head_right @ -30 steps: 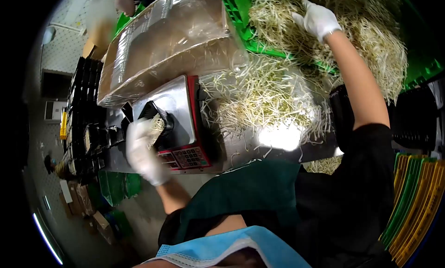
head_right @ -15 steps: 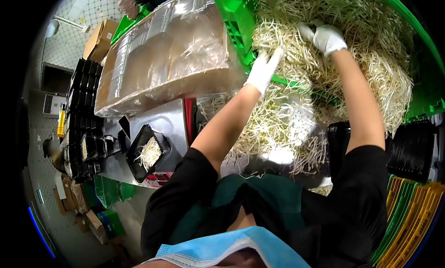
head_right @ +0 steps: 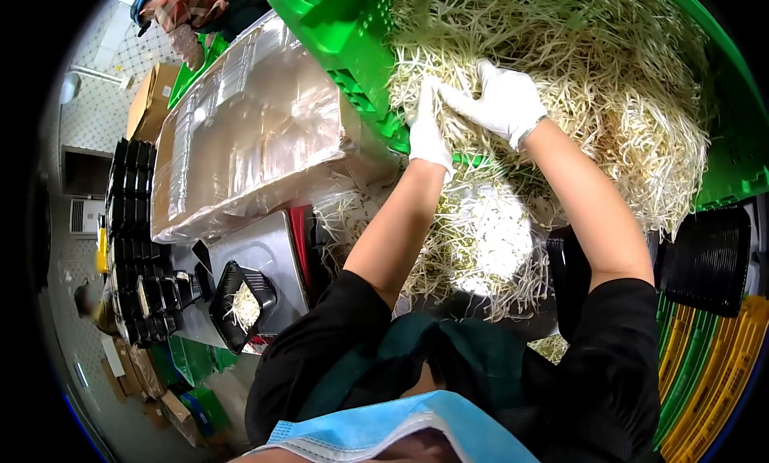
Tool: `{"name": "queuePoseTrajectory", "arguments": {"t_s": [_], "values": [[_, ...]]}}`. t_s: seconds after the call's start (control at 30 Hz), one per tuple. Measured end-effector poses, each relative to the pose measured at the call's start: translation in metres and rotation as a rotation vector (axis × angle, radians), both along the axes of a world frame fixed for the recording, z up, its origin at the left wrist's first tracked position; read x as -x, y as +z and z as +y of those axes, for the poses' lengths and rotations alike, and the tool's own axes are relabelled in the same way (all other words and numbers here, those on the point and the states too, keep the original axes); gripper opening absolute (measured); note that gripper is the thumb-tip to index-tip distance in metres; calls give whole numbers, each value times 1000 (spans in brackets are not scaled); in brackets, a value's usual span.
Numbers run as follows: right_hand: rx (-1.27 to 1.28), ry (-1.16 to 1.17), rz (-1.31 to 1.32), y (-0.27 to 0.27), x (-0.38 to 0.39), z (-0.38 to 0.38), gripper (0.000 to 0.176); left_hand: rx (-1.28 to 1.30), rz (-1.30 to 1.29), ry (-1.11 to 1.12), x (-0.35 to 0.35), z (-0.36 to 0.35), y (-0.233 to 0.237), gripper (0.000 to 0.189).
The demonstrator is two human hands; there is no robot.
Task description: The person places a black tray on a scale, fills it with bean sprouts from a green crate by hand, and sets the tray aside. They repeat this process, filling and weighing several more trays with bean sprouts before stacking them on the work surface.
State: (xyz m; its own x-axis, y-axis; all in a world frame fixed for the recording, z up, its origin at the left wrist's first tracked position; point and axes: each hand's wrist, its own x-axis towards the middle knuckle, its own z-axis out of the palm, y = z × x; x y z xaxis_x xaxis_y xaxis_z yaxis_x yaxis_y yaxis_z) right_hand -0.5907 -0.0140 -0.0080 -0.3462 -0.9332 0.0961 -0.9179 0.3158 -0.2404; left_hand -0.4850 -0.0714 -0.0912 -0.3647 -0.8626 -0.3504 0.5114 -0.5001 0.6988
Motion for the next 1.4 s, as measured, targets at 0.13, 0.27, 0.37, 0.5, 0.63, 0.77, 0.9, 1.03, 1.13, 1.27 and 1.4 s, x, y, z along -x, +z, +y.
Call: {"name": "queuePoseTrajectory", "arguments": {"t_s": [0.13,0.27,0.37,0.5,0.63,0.77,0.9,1.03,1.13,1.27,1.4], "values": [[-373,71,-177,17,16,-45,111,-96,-84,23,-8,4,16,66],[-141,-3,-84,6,-4,-42,117,-17,129,-196,-15,-6,24,73],[-99,-122,-172,-3,-25,-17,110,5,164,-209,-16,-9,10,71],[68,-154,-199,-32,-38,17,101,73,183,17,-18,18,5,39],[223,-16,-212,-17,-60,55,91,-27,276,33,-52,77,20,30],[163,100,-353,-3,-100,106,80,-36,-18,-163,-126,140,40,48],[35,59,-369,-27,-152,141,76,-218,265,-249,-188,167,5,45],[-405,179,-779,-33,-150,131,71,-316,225,-244,-250,176,2,42],[-420,265,-709,5,-143,116,84,-295,117,-277,-286,179,20,38],[-541,96,-458,18,-158,33,103,-234,-11,-308,-307,196,3,39],[-657,241,-400,-14,-195,21,73,-287,-122,-313,-323,212,-11,46]]}}
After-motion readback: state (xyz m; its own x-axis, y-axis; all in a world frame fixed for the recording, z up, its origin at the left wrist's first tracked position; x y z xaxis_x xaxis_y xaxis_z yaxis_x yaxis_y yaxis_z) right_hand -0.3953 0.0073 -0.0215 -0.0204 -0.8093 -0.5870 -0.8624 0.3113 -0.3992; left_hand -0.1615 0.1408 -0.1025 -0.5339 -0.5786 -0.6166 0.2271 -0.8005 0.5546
